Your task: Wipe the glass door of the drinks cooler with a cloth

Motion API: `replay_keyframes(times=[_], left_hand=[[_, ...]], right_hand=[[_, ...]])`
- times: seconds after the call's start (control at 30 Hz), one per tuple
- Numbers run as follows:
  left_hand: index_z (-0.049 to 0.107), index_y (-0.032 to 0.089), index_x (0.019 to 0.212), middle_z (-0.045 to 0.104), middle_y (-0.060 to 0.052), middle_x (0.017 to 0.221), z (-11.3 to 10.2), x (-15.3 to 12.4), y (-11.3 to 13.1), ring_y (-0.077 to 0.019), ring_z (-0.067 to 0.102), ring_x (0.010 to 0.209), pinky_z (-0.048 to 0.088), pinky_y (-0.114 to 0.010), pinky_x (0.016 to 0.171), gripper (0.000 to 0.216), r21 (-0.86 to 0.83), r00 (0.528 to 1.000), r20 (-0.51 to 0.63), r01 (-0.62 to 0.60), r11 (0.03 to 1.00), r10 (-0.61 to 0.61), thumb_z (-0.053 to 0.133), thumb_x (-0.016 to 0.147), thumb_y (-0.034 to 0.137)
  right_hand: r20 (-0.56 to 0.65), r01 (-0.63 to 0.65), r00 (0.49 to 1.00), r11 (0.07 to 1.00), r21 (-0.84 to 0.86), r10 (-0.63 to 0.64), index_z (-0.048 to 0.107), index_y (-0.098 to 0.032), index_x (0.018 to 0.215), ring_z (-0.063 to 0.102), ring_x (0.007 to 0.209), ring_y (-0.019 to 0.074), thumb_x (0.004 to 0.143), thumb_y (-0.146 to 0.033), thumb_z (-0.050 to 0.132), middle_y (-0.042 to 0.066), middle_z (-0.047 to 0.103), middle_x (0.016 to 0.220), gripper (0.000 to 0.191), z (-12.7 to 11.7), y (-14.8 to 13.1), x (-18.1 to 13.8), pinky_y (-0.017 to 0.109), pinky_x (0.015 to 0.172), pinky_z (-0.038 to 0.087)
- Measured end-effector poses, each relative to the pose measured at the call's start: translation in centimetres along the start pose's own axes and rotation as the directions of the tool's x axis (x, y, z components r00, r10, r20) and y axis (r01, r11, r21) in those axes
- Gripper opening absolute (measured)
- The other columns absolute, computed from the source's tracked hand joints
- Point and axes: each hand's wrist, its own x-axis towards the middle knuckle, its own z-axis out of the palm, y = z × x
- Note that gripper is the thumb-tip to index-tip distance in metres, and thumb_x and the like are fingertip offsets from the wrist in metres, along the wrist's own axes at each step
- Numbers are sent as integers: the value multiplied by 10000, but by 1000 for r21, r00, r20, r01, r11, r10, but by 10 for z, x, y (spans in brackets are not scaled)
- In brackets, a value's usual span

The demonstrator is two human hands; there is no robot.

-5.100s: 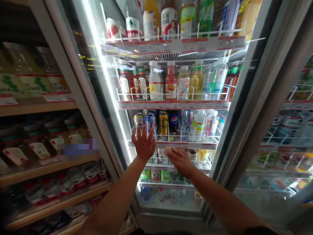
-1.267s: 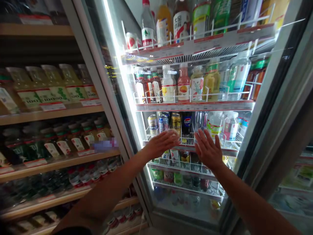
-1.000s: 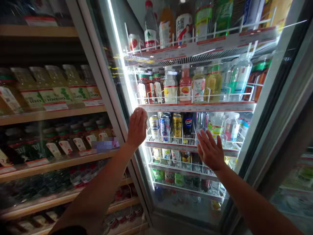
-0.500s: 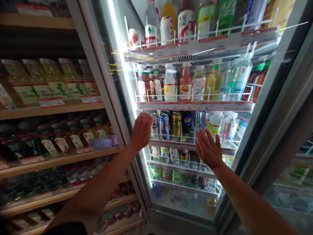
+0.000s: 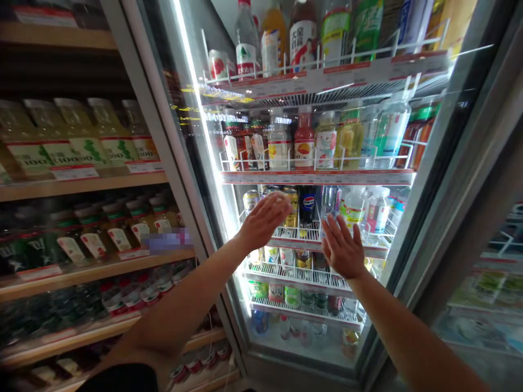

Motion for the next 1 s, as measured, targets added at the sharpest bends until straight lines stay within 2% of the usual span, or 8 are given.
replay_keyframes(times=[0.07,0.3,0.43,0.53,0.67,0.83,0.9,1.0], left_hand=[[106,288,1593,318,-4,1626,1,4,5,-198,214,1525,307,-425,1254,752,-26,996,42,-79,997,80,373,934,43],[76,229,1599,327,-81,1617,-2,37,-16,-258,129,1544,254,-549,1256,720,-65,913,-241,322,944,-328,305,943,38],[134,238,1591,434,-79,1558,22,17,38,-219,239,1519,322,-500,1239,699,-205,983,-147,74,976,-105,351,954,48],[111,222,1589,473,-100,1527,37,11,90,-208,301,1498,380,-484,1210,680,-359,981,-107,117,926,-165,369,976,80],[-83,221,1585,311,-122,1618,41,32,152,-187,253,1515,394,-418,1214,712,-544,916,-4,334,770,-400,337,1011,189],[-135,170,1576,202,-159,1648,39,59,206,-220,221,1521,410,-398,1203,807,-662,935,121,325,675,-333,387,960,162],[-84,177,1586,234,-160,1639,39,62,216,-235,234,1519,419,-423,1193,809,-674,950,119,290,680,-287,399,938,130],[28,216,1595,278,-136,1629,40,60,224,-238,275,1510,414,-439,1188,765,-636,933,121,335,695,-339,401,934,123]], right_hand=[[5,9,1000,1000,-1,-9,300,-176,1556,358,1460,252,913,-229,622,118,499,1483,721,0,0,0,455,1251,149],[1,16,1000,1000,22,-16,288,-182,1560,343,1471,230,918,-220,610,105,509,1480,719,-1,4,2,443,1257,134],[57,-37,998,993,112,31,225,-237,1581,331,1479,227,945,-203,551,80,475,1518,715,-10,1,4,468,1256,148],[141,-157,983,941,298,119,194,-278,1589,322,1485,228,976,-212,479,66,426,1560,679,-25,-11,6,469,1226,275],[284,-424,906,685,593,316,169,-279,1595,420,1432,208,1012,-301,412,71,380,1588,632,-41,-26,8,404,1139,443],[378,-663,660,267,699,650,309,-286,1556,645,1202,224,946,-295,552,90,597,1412,657,-52,-1,-10,405,989,568],[355,-681,645,298,669,676,477,-290,1470,674,1146,236,914,-268,581,75,660,1330,566,-61,21,-20,419,971,578],[197,-612,738,517,599,645,596,-293,1371,622,1224,259,912,-219,535,69,643,1348,469,-79,56,-20,466,1051,526]])
